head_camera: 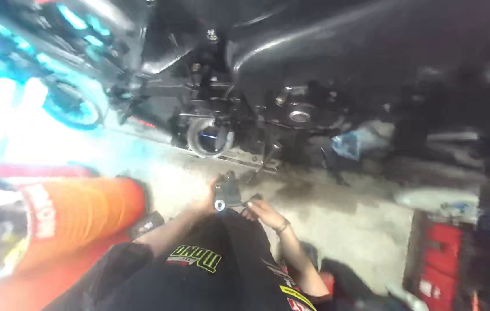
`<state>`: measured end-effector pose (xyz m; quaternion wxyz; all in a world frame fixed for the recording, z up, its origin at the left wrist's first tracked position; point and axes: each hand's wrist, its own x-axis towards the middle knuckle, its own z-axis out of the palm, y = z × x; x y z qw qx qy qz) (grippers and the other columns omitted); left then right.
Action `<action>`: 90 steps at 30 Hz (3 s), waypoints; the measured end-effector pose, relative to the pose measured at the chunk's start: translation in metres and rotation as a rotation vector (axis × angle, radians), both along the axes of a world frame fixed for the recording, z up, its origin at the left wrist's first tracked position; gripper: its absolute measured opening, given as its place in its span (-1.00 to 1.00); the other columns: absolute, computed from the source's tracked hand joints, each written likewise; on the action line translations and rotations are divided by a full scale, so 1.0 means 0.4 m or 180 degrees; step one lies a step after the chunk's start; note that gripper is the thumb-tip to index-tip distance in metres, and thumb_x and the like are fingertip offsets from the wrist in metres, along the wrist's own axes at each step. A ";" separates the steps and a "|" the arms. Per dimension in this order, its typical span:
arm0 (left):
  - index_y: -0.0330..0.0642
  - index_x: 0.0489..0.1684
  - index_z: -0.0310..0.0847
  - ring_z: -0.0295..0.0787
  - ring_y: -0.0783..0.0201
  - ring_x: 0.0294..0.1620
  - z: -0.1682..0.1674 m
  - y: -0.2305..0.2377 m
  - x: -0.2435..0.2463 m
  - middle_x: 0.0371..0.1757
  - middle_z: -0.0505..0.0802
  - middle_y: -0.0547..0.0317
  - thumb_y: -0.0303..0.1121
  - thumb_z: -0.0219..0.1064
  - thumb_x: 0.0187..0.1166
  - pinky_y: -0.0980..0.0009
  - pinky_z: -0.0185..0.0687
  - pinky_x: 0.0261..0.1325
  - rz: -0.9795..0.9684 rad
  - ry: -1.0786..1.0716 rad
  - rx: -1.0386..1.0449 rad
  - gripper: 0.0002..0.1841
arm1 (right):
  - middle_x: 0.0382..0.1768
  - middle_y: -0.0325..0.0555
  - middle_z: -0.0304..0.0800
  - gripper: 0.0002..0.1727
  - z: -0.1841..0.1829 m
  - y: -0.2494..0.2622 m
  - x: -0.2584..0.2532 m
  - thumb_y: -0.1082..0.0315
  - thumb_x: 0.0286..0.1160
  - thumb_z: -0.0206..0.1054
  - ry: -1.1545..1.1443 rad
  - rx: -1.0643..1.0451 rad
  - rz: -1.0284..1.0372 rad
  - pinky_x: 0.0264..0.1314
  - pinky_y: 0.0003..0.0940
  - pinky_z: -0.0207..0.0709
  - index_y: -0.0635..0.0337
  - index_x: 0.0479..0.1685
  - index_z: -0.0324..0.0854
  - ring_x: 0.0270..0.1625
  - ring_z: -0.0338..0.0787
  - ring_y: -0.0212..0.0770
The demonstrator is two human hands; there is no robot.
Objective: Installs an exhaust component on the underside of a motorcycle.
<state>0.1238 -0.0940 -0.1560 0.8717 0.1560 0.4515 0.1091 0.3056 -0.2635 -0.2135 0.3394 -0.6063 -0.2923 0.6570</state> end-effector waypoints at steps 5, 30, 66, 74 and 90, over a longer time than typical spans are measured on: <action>-0.17 0.36 0.56 0.85 -0.01 0.02 0.001 0.046 -0.156 0.05 0.86 -0.14 0.30 -0.19 0.73 -0.05 0.80 0.02 0.1373 0.0162 0.0142 -0.27 | 0.27 0.11 0.81 -0.50 -0.117 0.320 0.100 0.07 0.70 0.17 -0.2713 0.0206 0.0388 0.49 0.21 0.56 0.11 0.50 0.60 0.36 0.78 0.09; -0.08 0.28 0.60 0.86 0.11 -0.07 -0.336 0.572 -0.337 -0.05 0.87 0.02 0.06 0.10 0.72 0.09 0.83 -0.02 0.0233 -0.0591 -0.0494 -0.54 | 0.20 0.22 0.82 -0.63 -0.184 0.937 -0.216 0.21 0.53 0.31 -0.4019 -0.1133 0.1513 0.30 0.32 0.60 0.17 0.23 0.74 0.27 0.79 0.24; -0.03 0.25 0.63 0.83 0.07 0.01 -0.266 0.665 -0.155 0.01 0.86 0.00 0.18 -0.15 0.78 -0.01 0.79 0.01 0.0022 0.0445 0.0072 -0.43 | -0.23 0.04 0.90 -0.32 -0.138 0.740 -0.256 -0.35 0.65 0.10 -0.3524 -0.0145 -0.0131 0.17 0.24 0.65 0.08 -0.13 0.84 -0.04 0.88 0.08; -0.04 0.34 0.60 0.83 0.08 0.06 -0.271 0.674 -0.175 0.07 0.86 0.01 0.16 -0.07 0.76 0.01 0.79 0.05 -0.0126 0.0663 0.0501 -0.45 | -0.35 -0.10 0.87 -0.38 -0.113 0.744 -0.300 -0.32 0.64 0.15 -0.3126 -0.0167 -0.0239 0.05 0.11 0.68 0.05 -0.24 0.82 -0.19 0.86 -0.09; 0.06 0.35 0.60 0.80 0.05 0.12 -0.236 0.679 -0.182 0.13 0.84 0.02 0.46 -0.05 0.55 -0.10 0.75 0.09 0.0595 0.0495 -0.0380 -0.25 | -0.24 -0.08 0.90 -0.47 -0.099 0.734 -0.311 -0.20 0.64 0.24 -0.2944 0.0164 -0.0439 0.21 0.10 0.68 0.09 -0.19 0.85 -0.06 0.88 -0.09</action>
